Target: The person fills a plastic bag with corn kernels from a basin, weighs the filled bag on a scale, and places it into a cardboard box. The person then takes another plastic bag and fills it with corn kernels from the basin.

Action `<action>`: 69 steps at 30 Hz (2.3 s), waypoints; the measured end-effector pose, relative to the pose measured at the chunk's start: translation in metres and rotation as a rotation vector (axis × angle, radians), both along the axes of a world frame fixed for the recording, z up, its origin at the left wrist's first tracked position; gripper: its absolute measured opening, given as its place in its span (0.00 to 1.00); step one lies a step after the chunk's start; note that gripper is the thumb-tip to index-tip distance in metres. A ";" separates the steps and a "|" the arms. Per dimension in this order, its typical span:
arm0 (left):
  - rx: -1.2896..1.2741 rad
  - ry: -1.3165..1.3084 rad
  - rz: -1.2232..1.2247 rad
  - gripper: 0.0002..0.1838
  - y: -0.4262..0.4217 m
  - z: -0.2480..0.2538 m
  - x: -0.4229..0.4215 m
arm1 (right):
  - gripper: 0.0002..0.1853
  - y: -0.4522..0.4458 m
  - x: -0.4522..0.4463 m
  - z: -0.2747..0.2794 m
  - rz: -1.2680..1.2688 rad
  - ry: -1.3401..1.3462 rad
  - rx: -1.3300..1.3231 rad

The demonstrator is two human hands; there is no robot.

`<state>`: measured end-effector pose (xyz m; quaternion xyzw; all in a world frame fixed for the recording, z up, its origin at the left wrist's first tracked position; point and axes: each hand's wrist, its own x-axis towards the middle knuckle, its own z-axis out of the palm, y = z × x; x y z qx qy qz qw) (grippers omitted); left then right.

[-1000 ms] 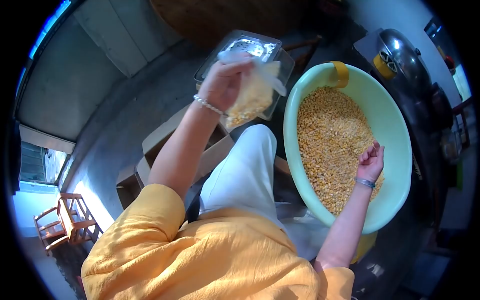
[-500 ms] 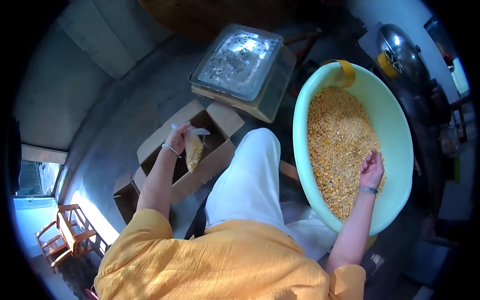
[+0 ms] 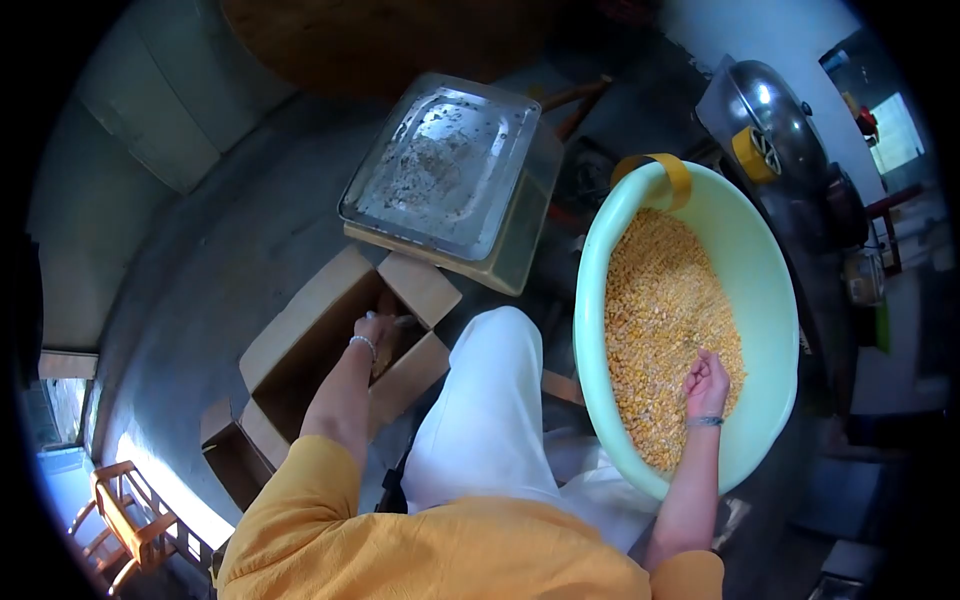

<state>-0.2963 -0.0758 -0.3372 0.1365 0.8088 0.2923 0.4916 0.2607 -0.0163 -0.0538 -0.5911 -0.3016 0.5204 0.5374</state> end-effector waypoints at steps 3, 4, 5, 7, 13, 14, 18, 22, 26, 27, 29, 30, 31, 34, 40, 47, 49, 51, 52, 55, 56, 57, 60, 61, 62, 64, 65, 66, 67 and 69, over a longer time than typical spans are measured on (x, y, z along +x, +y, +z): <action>0.020 -0.136 0.026 0.09 -0.001 -0.001 0.003 | 0.15 -0.002 -0.001 -0.001 -0.026 -0.040 -0.035; 0.070 -0.243 0.098 0.08 -0.003 0.005 0.005 | 0.15 -0.001 0.001 -0.003 -0.020 -0.030 -0.035; 0.118 -0.349 0.170 0.07 -0.005 0.006 0.007 | 0.15 -0.002 0.002 -0.003 -0.027 -0.044 -0.043; 0.098 -0.427 0.303 0.07 -0.008 -0.038 0.002 | 0.15 -0.001 0.001 -0.005 -0.041 -0.069 -0.055; -0.135 -0.120 0.107 0.20 -0.020 -0.160 -0.010 | 0.14 -0.002 -0.001 -0.005 -0.044 -0.095 -0.082; -0.227 0.002 -0.011 0.23 -0.022 -0.184 -0.012 | 0.14 -0.002 -0.002 -0.005 -0.048 -0.101 -0.090; -0.289 0.290 0.016 0.15 -0.002 0.029 0.035 | 0.13 -0.003 -0.002 -0.007 -0.042 -0.118 -0.106; -0.278 0.547 0.011 0.25 -0.008 -0.016 0.027 | 0.13 -0.004 -0.002 -0.009 0.001 -0.129 -0.099; -0.013 0.737 0.321 0.22 -0.010 -0.025 0.023 | 0.12 -0.004 -0.007 -0.007 0.019 -0.167 -0.123; 0.072 0.768 0.322 0.19 -0.011 -0.023 0.022 | 0.12 -0.004 -0.008 -0.007 0.022 -0.178 -0.125; 0.123 0.626 0.183 0.13 -0.015 -0.015 0.024 | 0.12 -0.003 -0.009 -0.008 0.035 -0.187 -0.118; 0.142 0.552 0.117 0.11 -0.018 -0.011 0.028 | 0.12 -0.002 -0.007 -0.010 0.047 -0.187 -0.111; 0.061 0.540 0.103 0.10 -0.019 -0.016 0.032 | 0.11 -0.002 -0.006 -0.011 0.067 -0.188 -0.112; -0.013 0.425 0.109 0.07 -0.026 -0.042 0.028 | 0.11 -0.001 -0.009 -0.010 0.050 -0.168 -0.136; 0.583 -0.140 0.478 0.15 -0.034 -0.025 0.022 | 0.09 0.000 -0.007 -0.012 0.065 -0.178 -0.122; 0.533 0.182 0.247 0.11 -0.030 -0.005 0.017 | 0.08 0.001 -0.015 -0.012 0.069 -0.299 -0.180; 0.687 0.186 0.244 0.11 -0.004 0.025 0.024 | 0.09 0.001 -0.017 -0.011 0.052 -0.301 -0.180; 0.650 -0.176 0.366 0.10 0.012 0.036 0.021 | 0.09 0.001 -0.019 -0.010 0.053 -0.304 -0.187; 0.621 -0.140 0.412 0.11 0.014 0.031 0.018 | 0.10 0.000 -0.017 -0.011 0.053 -0.298 -0.187; 0.300 0.185 0.156 0.22 -0.001 0.009 0.008 | 0.11 -0.001 -0.011 -0.016 0.064 -0.296 -0.160; 0.182 0.305 -0.042 0.25 -0.008 0.011 0.008 | 0.11 0.000 -0.009 -0.018 0.065 -0.309 -0.156; 0.062 0.416 -0.245 0.28 -0.012 0.018 0.008 | 0.11 0.000 -0.008 -0.017 0.062 -0.325 -0.152; -0.105 0.405 -0.862 0.33 -0.012 0.027 0.008 | 0.11 0.001 -0.007 -0.019 0.081 -0.356 -0.160; -0.165 0.393 -1.059 0.32 -0.008 0.024 0.006 | 0.11 0.003 -0.005 -0.021 0.076 -0.375 -0.160; -0.113 0.407 -1.093 0.24 -0.009 -0.007 0.012 | 0.11 0.005 0.002 -0.026 0.078 -0.369 -0.161; -0.093 0.345 -1.239 0.18 -0.011 -0.085 0.020 | 0.11 0.005 0.004 -0.027 0.081 -0.401 -0.176; -0.080 0.315 -1.311 0.16 -0.011 -0.104 0.022 | 0.10 0.007 0.003 -0.027 0.082 -0.416 -0.181; -0.053 0.308 -1.109 0.14 -0.008 -0.094 0.025 | 0.10 0.007 0.000 -0.024 0.091 -0.420 -0.193; -0.028 0.301 -0.908 0.13 -0.002 -0.069 0.031 | 0.10 0.006 -0.007 -0.020 0.099 -0.423 -0.205; 0.024 0.233 -0.556 0.12 0.008 -0.059 0.039 | 0.10 0.007 -0.011 -0.018 0.105 -0.417 -0.224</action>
